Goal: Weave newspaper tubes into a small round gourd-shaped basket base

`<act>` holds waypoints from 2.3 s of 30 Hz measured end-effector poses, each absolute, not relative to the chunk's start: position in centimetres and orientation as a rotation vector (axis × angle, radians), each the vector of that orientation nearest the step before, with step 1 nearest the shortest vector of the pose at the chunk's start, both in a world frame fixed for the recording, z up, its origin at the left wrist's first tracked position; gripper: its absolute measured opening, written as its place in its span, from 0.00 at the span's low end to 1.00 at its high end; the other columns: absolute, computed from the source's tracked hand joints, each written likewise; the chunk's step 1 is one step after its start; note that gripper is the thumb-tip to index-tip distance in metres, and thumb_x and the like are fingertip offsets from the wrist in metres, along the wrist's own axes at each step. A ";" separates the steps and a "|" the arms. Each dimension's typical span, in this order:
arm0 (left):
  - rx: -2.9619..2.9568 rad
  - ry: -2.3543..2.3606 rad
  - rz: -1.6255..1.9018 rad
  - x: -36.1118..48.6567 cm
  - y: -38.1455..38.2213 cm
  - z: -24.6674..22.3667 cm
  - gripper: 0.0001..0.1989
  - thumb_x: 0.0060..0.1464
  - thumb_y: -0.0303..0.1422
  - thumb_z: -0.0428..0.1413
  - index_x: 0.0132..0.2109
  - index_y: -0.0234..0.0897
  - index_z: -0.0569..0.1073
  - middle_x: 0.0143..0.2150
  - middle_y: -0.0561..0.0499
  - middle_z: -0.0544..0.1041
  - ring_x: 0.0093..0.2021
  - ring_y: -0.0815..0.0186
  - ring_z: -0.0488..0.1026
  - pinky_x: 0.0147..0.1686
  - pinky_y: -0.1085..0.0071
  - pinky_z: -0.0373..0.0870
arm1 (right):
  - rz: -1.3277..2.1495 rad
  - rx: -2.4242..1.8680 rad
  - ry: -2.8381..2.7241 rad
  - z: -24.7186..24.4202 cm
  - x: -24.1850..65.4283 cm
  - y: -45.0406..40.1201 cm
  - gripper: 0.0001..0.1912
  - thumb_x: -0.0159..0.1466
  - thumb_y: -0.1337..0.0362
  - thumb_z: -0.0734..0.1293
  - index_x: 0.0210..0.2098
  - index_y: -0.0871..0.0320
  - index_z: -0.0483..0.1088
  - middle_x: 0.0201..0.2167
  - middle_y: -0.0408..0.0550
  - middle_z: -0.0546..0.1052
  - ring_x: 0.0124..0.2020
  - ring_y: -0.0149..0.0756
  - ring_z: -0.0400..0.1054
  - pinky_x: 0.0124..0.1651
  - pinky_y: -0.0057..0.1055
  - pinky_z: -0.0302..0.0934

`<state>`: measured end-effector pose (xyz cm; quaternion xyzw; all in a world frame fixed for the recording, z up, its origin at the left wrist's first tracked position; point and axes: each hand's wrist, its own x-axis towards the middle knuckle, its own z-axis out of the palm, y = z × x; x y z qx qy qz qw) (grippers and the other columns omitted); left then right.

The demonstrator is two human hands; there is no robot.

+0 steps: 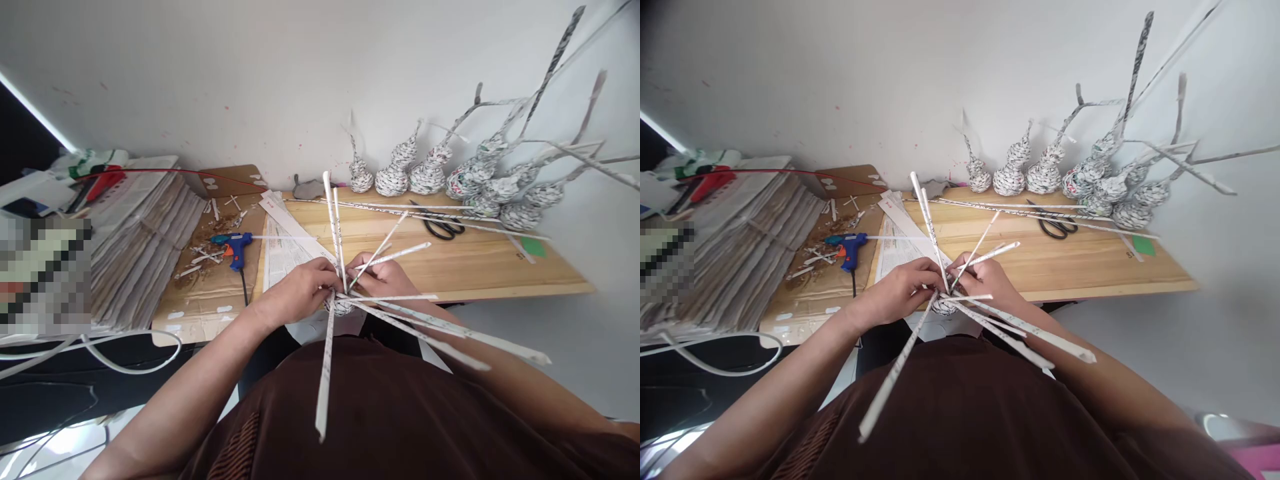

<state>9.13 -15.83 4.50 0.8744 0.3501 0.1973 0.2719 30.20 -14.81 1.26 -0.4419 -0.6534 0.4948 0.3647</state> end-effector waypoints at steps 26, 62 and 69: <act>2.246 1.123 1.093 10.3 -18.6 0.3 0.03 0.59 0.26 0.58 0.39 0.38 0.75 0.36 0.50 0.80 0.39 0.65 0.76 0.43 0.67 0.73 | 1.358 -1.029 -1.479 0.3 30.4 -17.3 0.05 0.62 0.62 0.67 0.34 0.57 0.73 0.29 0.44 0.76 0.31 0.34 0.72 0.35 0.30 0.65; 2.213 1.219 0.984 11.9 -18.3 1.3 0.08 0.56 0.25 0.56 0.41 0.40 0.77 0.39 0.51 0.82 0.41 0.63 0.79 0.47 0.65 0.76 | 0.907 -0.996 -1.783 -1.3 31.5 -18.7 0.07 0.66 0.64 0.65 0.40 0.56 0.75 0.42 0.52 0.79 0.44 0.40 0.74 0.47 0.36 0.66; 2.253 1.485 0.992 11.9 -18.6 1.0 0.04 0.55 0.27 0.57 0.32 0.38 0.75 0.29 0.52 0.79 0.30 0.64 0.77 0.35 0.69 0.75 | 0.937 -1.338 -1.566 -1.1 32.0 -18.5 0.15 0.60 0.52 0.71 0.27 0.58 0.73 0.24 0.44 0.76 0.26 0.33 0.68 0.27 0.28 0.61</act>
